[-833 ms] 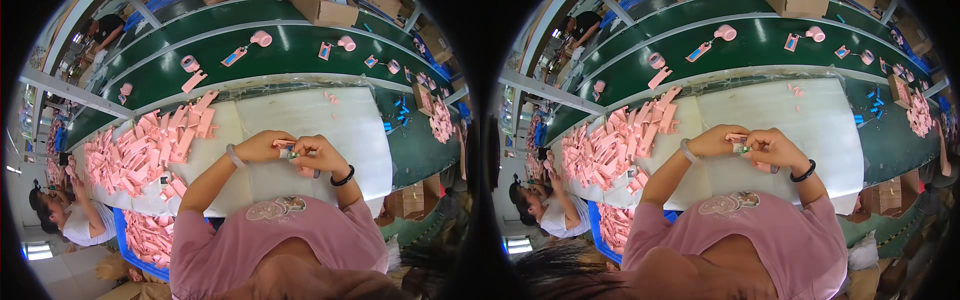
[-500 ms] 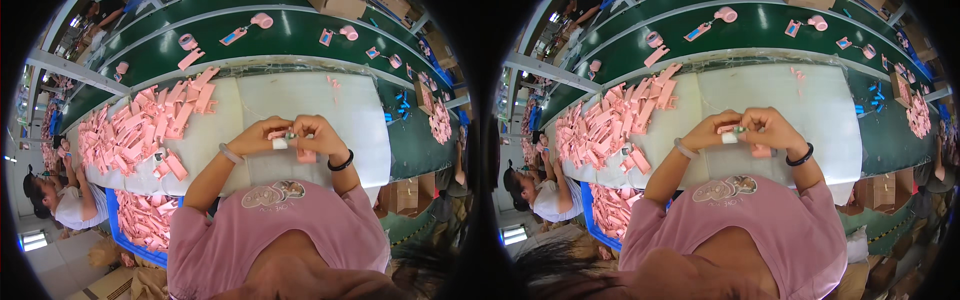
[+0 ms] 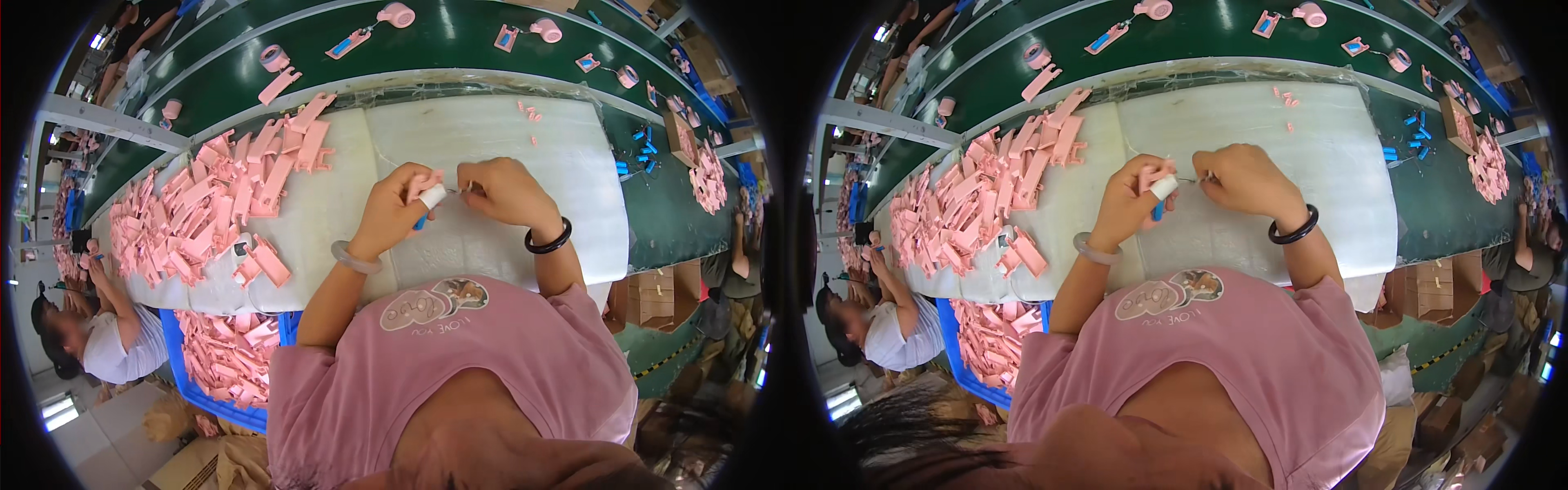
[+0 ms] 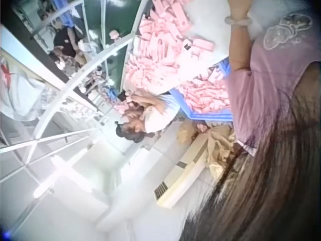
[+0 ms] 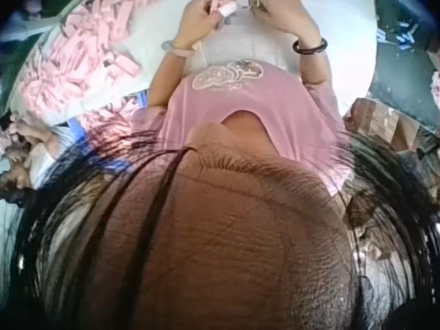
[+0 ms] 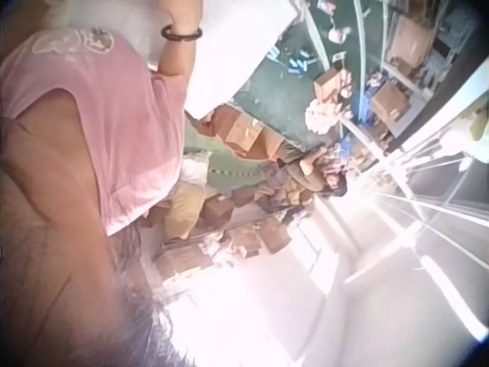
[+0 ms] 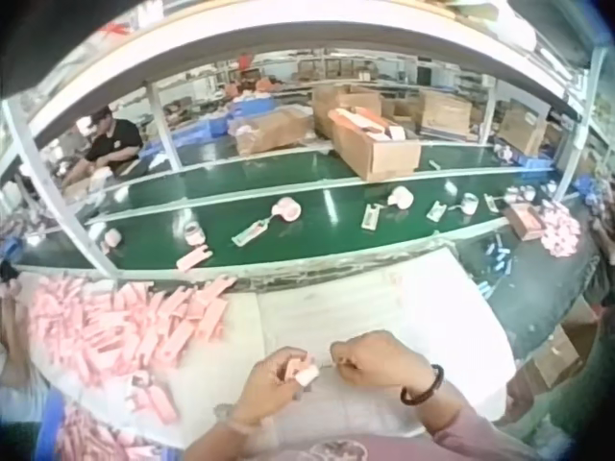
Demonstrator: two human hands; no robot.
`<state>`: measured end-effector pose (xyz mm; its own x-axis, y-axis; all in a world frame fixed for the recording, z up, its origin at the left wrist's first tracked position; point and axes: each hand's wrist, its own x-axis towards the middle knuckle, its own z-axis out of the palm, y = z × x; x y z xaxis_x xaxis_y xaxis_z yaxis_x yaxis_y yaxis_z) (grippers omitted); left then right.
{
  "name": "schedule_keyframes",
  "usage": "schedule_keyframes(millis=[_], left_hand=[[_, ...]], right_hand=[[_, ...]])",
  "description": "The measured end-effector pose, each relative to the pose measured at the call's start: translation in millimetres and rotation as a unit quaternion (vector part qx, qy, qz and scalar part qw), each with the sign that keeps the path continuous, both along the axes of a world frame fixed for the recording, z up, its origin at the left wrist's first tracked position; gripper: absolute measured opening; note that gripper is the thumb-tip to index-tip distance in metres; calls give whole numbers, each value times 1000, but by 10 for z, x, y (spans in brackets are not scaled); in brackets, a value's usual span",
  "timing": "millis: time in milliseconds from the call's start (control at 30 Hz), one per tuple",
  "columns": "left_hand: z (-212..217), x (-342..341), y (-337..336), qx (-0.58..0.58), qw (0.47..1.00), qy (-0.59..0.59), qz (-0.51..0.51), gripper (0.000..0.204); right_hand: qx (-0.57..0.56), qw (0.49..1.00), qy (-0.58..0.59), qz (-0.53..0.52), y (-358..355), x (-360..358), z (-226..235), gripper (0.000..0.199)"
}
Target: The person assembles mini portable fans by wiring and inserting batteries into plastic casing parts by hand, placing assembled units onto the conveyor belt, and picking additional plastic casings from a bin on the workstation.
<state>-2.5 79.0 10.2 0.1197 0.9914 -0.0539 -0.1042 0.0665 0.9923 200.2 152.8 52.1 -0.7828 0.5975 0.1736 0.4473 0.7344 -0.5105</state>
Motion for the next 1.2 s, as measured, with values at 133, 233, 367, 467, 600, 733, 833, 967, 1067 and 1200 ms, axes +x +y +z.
schedule_keyframes(millis=[133,233,367,467,600,733,833,967,1067,1200], left_hand=[[27,47,58,-68,998,0,13,20],[-26,45,89,-142,979,-125,77,21],[-40,31,61,-142,974,-152,88,23],[-40,45,42,-133,982,-114,72,23],[-9,74,24,-99,991,-53,78,21],[-14,130,-28,-75,988,-77,113,25],[-8,123,-55,-41,993,-20,105,30],[125,156,-93,-12,995,-9,96,30],[96,154,-98,-2,996,14,86,31],[122,152,-106,15,997,62,48,39]], right_hand=[[52,974,149,-161,-67,-131,-150,13],[-3,940,290,-180,-101,-262,-369,14],[-147,916,322,-190,-126,-281,-455,18],[-50,955,270,-115,-151,-262,-416,20],[3,956,274,-103,-206,-248,-527,19],[76,950,298,-54,-155,-232,-549,18],[84,942,320,-62,-161,-260,-568,19],[103,937,331,-47,-181,-268,-541,19],[120,934,333,-43,-174,-266,-541,20],[142,932,331,-44,-154,-247,-569,25]])
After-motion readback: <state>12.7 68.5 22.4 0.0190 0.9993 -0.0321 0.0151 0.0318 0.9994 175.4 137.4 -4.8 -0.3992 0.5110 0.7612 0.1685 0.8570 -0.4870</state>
